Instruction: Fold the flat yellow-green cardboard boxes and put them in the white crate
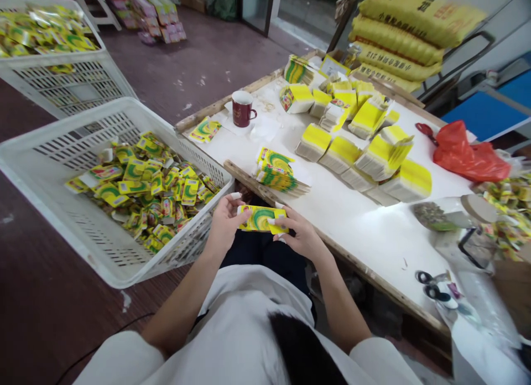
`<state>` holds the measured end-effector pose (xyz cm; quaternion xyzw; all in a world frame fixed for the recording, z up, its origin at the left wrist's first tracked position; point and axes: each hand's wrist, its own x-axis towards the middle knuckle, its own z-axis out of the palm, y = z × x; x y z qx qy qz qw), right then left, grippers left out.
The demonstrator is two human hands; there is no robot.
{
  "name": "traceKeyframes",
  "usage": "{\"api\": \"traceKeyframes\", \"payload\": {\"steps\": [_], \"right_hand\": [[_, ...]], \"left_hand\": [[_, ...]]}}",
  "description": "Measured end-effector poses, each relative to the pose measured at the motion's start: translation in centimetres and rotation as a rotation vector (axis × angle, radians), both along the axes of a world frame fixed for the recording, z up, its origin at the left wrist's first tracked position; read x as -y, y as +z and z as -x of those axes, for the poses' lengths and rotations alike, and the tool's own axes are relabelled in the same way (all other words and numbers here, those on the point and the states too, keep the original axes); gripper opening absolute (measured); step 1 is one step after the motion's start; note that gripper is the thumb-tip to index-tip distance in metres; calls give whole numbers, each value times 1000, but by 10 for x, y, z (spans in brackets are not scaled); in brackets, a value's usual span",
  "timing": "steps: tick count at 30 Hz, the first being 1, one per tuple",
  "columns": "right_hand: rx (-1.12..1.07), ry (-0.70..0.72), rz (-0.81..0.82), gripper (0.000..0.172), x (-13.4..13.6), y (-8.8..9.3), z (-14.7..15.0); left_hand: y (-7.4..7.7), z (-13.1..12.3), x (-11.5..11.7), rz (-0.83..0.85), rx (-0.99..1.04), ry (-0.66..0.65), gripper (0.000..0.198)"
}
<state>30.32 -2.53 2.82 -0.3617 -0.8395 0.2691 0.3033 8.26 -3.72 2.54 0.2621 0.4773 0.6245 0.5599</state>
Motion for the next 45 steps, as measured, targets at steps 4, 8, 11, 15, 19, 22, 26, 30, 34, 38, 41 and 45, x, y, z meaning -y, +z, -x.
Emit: {"api": "traceKeyframes", "payload": {"steps": [4, 8, 11, 15, 19, 22, 26, 30, 34, 38, 41, 45], "right_hand": [[-108, -105, 40, 40, 2, -2, 8], [-232, -151, 109, 72, 4, -8, 20], [-269, -207, 131, 62, 4, -11, 28], [-235, -383, 21, 48, 4, -17, 42], [-263, -293, 26, 61, -8, -9, 45], [-226, -418, -49, 38, -35, 10, 35], [-28, -624, -74, 20, -83, 27, 22], [50, -655, -12, 19, -118, 22, 22], [98, -645, 39, 25, -130, 20, 23], [75, -629, 82, 31, -122, 33, 25], [12, -614, 103, 26, -95, 40, 33], [-99, -368, 206, 21, -37, 32, 59]], "left_hand": [[0, -7, 5, -15, -17, -56, 52], [-1, -11, 10, -5, -21, -76, 47], [-4, -14, 12, 10, -1, -91, 45], [-5, -14, 13, 34, -10, -103, 42], [1, 14, 6, -43, -228, 130, 32], [4, 59, 1, -184, -530, 575, 30], [-4, 101, 3, -50, -905, 802, 52], [-18, 84, 8, -30, -746, 617, 50], [-21, 46, 7, -44, -503, 355, 38], [-15, 22, 6, -71, -387, 144, 36], [-14, 10, 6, -127, -235, -17, 46], [-10, -7, 4, -202, -24, -46, 71]]}}
